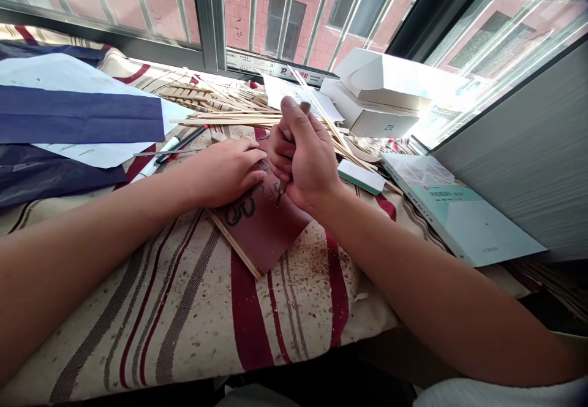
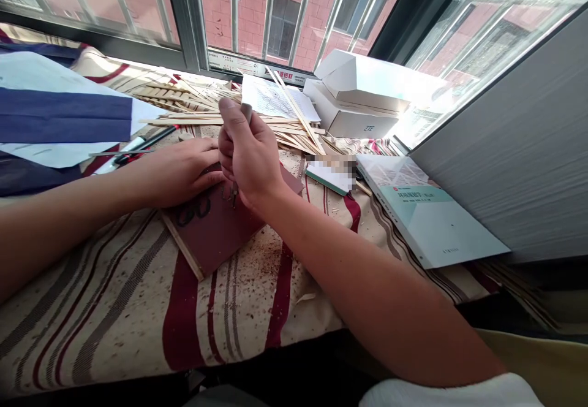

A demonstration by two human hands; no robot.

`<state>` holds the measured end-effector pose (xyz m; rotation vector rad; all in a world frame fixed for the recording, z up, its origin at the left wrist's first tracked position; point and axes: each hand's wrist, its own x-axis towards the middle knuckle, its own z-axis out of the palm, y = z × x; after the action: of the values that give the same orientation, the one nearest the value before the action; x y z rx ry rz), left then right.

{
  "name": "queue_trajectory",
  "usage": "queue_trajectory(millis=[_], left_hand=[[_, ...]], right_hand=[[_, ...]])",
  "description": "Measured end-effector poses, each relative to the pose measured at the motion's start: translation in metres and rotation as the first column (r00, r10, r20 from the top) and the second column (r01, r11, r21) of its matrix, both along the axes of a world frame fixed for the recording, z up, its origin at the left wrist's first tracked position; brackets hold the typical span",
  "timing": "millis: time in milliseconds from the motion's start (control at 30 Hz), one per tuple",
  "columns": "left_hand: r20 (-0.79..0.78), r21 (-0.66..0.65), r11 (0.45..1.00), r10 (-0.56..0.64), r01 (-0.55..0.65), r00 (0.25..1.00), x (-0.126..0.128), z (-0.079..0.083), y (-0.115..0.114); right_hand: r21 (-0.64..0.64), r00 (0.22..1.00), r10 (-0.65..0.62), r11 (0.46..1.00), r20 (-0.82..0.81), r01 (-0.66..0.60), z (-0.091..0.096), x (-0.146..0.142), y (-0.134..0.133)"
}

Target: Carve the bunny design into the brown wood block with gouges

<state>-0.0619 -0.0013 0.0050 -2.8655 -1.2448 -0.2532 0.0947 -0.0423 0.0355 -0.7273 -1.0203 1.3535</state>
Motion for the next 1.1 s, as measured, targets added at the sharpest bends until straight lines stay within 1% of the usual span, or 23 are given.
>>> queue_trajectory(millis=[167, 233, 300, 367, 467, 600, 767, 833, 900, 967, 1033, 1100], left_hand=[[0.033, -0.063, 0.997, -0.031, 0.033, 0.999, 0.003, -0.003, 0.003], [0.05, -0.088, 0.996, -0.017, 0.021, 0.999, 0.004, -0.004, 0.003], [0.061, -0.099, 0.995, 0.013, -0.007, 0.998, 0.005, -0.004, 0.002], [0.06, -0.101, 0.995, 0.022, -0.016, 0.998, 0.006, -0.003, 0.001], [0.075, -0.089, 0.996, -0.002, 0.008, 0.997, 0.004, -0.004, 0.002], [0.108, -0.088, 0.996, -0.007, 0.016, 0.994, 0.002, -0.009, 0.005], [0.113, -0.056, 0.998, -0.032, 0.038, 0.993, 0.002, -0.011, 0.006], [0.088, -0.057, 0.998, -0.018, 0.023, 0.996, 0.004, -0.009, 0.004], [0.059, -0.07, 0.997, 0.02, -0.016, 0.998, 0.007, -0.007, 0.001], [0.061, -0.076, 0.996, 0.04, -0.036, 0.997, 0.009, -0.006, 0.0], [0.089, -0.076, 0.997, 0.024, -0.017, 0.996, 0.009, -0.008, 0.0], [0.143, -0.058, 0.998, -0.012, 0.021, 0.99, 0.008, -0.012, 0.002]], right_hand=[[-0.145, 0.994, -0.091, 0.986, -0.066, 0.08, -0.001, -0.003, 0.009], [-0.205, 0.989, -0.14, 0.971, -0.057, 0.125, -0.002, -0.007, 0.013], [-0.24, 0.982, -0.189, 0.955, -0.028, 0.176, -0.003, -0.011, 0.015], [-0.226, 0.977, -0.215, 0.951, 0.002, 0.21, -0.002, -0.015, 0.014], [-0.185, 0.974, -0.221, 0.957, 0.048, 0.226, 0.001, -0.016, 0.011], [-0.199, 0.971, -0.214, 0.952, 0.107, 0.232, 0.003, -0.011, 0.01], [-0.185, 0.976, -0.198, 0.96, 0.089, 0.212, -0.002, -0.009, 0.013], [-0.171, 0.973, -0.214, 0.959, 0.084, 0.225, -0.005, -0.012, 0.014], [-0.165, 0.966, -0.241, 0.953, 0.09, 0.253, -0.007, -0.015, 0.016], [-0.166, 0.962, -0.252, 0.949, 0.106, 0.267, -0.007, -0.018, 0.017], [-0.163, 0.971, -0.2, 0.962, 0.134, 0.221, -0.007, -0.019, 0.016], [-0.147, 0.983, -0.098, 0.982, 0.158, 0.121, -0.006, -0.019, 0.015]])
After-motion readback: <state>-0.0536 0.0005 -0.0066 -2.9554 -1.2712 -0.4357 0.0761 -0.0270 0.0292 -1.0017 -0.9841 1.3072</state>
